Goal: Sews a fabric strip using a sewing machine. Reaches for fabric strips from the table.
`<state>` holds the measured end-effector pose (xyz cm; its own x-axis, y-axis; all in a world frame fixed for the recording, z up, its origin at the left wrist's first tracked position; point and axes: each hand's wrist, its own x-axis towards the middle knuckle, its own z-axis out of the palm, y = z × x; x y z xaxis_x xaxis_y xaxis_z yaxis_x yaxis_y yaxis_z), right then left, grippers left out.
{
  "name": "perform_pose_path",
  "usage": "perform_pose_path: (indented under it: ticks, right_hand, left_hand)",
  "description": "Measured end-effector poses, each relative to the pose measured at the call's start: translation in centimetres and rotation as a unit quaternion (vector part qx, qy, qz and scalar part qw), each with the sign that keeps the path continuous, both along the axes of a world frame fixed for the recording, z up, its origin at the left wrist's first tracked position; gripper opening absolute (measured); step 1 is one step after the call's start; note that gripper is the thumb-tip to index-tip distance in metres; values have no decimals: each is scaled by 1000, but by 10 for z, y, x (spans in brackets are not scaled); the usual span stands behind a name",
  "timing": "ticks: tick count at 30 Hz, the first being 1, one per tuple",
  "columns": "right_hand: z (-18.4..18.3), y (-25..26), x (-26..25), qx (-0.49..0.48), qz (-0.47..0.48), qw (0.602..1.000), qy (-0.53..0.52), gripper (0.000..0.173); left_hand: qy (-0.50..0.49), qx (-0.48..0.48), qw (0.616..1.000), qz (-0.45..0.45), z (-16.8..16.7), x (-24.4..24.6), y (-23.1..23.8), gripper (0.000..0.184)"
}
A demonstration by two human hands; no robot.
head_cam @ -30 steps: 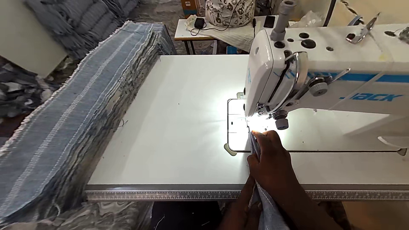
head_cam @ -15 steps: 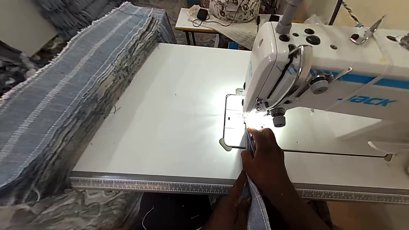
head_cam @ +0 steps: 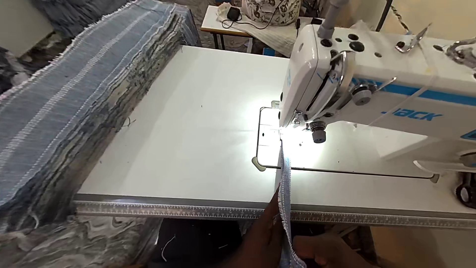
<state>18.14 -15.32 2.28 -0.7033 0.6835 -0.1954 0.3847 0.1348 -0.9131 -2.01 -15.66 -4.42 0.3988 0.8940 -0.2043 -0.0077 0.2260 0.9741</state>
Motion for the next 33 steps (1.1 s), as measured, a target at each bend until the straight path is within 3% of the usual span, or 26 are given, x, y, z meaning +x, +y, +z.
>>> perform_pose_path:
  ticks: [2, 3, 5, 6, 8, 10, 14, 20, 27, 29, 31, 33]
  right_hand:
    - [-15, 14, 4, -41, 70, 983, 165, 23]
    - [-18, 21, 1, -27, 62, 978, 196, 24]
    - [-21, 40, -17, 89, -129, 981, 116, 17]
    - [-24, 55, -31, 152, -245, 956, 51, 11]
    - [-30, 89, -52, 212, -353, 908, -71, 26]
    - [-28, 110, -65, 205, -350, 892, -199, 54]
    - [-26, 104, -74, 261, -323, 860, -295, 54]
    - [-35, 96, -71, 286, -331, 855, -279, 60]
    - [-37, 95, -68, 288, -341, 858, -256, 58]
    - [-36, 95, -68, 284, -335, 859, -262, 57]
    - [-34, 97, -67, 278, -329, 864, -260, 57]
    - [-33, 99, -63, 267, -322, 873, -251, 56]
  left_hand:
    - [5, 8, 1000, 2, 0, -1, -2, 56]
    - [11, 14, 1000, -2, -3, -2, -3, 55]
    - [48, 27, 998, 12, -4, 0, -5, 49]
    - [62, 36, 997, 8, -2, 0, -5, 48]
    - [91, 48, 995, 7, -1, 2, -6, 47]
    - [123, 45, 991, -8, 3, 2, -5, 50]
    - [167, 43, 984, -38, 10, 1, -4, 57]
    - [127, 61, 990, -14, 2, 6, -4, 57]
    - [117, -5, 992, -39, 6, 1, -4, 61]
    - [236, 71, 967, -67, 13, -1, 1, 53]
    - [390, 170, 900, -94, 28, 1, 15, 42]
    - [475, 131, 850, -186, 57, 3, 34, 37]
